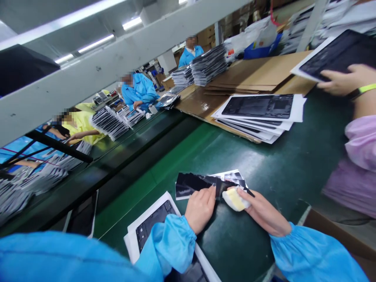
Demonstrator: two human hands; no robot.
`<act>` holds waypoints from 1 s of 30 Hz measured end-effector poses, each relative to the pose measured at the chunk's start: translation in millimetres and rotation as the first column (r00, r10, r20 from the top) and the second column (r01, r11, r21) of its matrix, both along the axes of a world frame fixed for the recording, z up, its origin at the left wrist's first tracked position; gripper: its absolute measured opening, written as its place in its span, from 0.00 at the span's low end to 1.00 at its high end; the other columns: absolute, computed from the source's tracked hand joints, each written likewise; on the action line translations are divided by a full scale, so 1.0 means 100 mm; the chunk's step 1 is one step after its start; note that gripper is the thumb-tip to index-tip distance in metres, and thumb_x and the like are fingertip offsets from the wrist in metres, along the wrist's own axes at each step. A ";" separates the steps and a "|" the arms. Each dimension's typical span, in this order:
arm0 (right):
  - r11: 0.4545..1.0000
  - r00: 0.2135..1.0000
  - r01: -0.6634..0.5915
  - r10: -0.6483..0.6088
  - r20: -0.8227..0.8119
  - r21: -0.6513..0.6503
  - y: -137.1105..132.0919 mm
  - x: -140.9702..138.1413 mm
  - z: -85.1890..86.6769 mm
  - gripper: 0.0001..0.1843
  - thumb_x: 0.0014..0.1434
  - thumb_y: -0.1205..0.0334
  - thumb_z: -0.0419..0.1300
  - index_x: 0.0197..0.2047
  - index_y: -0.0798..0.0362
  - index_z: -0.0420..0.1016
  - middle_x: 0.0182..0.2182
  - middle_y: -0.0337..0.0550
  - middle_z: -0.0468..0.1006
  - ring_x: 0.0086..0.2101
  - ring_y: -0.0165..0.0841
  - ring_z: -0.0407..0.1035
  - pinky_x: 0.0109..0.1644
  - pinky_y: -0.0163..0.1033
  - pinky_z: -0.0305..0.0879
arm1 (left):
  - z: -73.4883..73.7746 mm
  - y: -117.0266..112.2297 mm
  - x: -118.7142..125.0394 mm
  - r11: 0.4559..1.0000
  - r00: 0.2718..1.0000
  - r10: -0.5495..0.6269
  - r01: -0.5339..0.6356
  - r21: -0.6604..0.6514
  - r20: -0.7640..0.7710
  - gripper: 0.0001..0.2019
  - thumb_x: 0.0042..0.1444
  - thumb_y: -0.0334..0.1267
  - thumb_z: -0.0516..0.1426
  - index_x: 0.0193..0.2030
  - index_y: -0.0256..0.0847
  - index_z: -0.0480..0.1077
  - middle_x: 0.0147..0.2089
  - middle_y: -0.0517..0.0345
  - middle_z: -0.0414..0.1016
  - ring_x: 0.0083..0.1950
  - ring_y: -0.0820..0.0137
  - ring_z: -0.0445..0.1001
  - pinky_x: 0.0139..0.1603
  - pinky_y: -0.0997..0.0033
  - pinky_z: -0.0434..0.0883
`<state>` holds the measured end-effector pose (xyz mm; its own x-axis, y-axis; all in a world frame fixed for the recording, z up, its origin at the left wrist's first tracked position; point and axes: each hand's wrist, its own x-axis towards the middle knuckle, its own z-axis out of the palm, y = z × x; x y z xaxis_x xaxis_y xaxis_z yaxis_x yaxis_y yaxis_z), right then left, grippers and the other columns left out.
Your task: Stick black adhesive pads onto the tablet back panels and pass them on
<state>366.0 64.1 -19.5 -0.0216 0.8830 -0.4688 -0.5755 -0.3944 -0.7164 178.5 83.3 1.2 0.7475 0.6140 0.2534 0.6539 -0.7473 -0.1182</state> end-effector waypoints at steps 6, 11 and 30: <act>0.983 0.990 -0.138 0.136 0.025 0.120 0.11 0.07 -0.11 0.14 0.36 0.58 0.61 0.30 0.49 0.76 0.30 0.45 0.78 0.33 0.41 0.70 0.40 0.46 0.61 | -0.33 -0.02 0.02 0.976 0.986 -0.140 0.122 0.180 0.091 0.14 0.61 0.28 0.50 0.42 0.35 0.78 0.47 0.46 0.80 0.44 0.61 0.78 0.33 0.65 0.76; 0.946 0.965 -0.263 0.255 0.067 0.190 0.16 0.15 -0.08 0.12 0.39 0.58 0.59 0.30 0.50 0.76 0.29 0.45 0.78 0.33 0.40 0.69 0.40 0.45 0.61 | -0.16 0.00 -0.15 0.995 0.989 0.023 -0.037 0.094 0.143 0.21 0.58 0.24 0.48 0.53 0.37 0.74 0.51 0.49 0.79 0.50 0.61 0.77 0.42 0.64 0.77; 0.641 0.681 -0.711 0.523 0.513 0.289 0.11 0.21 0.38 0.11 0.45 0.60 0.53 0.31 0.49 0.75 0.34 0.39 0.72 0.35 0.34 0.65 0.40 0.40 0.58 | 0.45 -0.08 -0.03 0.713 0.849 0.421 -0.093 -0.695 0.318 0.09 0.52 0.38 0.56 0.34 0.50 0.79 0.32 0.58 0.82 0.31 0.60 0.78 0.34 0.63 0.69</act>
